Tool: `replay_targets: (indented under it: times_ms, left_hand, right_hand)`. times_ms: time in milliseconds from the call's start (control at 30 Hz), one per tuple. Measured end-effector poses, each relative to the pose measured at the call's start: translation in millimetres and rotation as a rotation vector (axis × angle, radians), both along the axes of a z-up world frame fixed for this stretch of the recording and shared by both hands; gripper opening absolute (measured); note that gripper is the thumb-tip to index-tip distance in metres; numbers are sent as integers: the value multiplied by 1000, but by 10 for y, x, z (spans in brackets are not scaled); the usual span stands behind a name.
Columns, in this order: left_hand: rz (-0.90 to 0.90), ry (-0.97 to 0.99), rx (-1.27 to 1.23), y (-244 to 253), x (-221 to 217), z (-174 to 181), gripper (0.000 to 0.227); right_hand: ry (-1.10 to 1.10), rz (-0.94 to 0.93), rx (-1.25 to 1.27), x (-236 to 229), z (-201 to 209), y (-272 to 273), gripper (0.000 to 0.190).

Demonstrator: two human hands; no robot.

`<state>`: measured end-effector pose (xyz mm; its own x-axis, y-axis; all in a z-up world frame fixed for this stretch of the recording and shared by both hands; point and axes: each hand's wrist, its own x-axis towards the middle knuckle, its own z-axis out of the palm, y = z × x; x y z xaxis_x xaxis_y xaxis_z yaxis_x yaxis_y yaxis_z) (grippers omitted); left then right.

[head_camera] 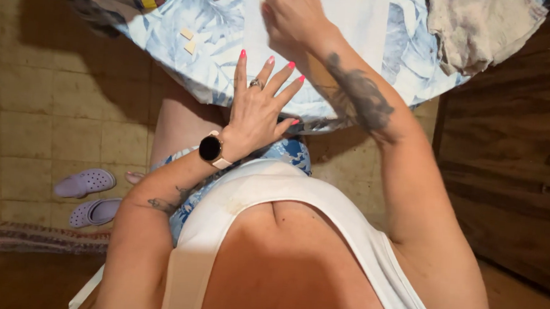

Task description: Applying small decorative pieces and spreading adhesive or paint onto a wooden board for a craft project

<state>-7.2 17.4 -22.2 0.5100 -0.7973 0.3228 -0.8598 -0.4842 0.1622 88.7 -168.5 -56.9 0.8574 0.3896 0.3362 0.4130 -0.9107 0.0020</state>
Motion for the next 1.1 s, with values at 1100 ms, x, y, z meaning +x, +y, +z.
replay_targets:
  times_ms: [1100]
  left_hand:
    - [-39,-45,0,14,4,44,70]
  right_hand:
    - [118,-55,-17,-93,116,72,23]
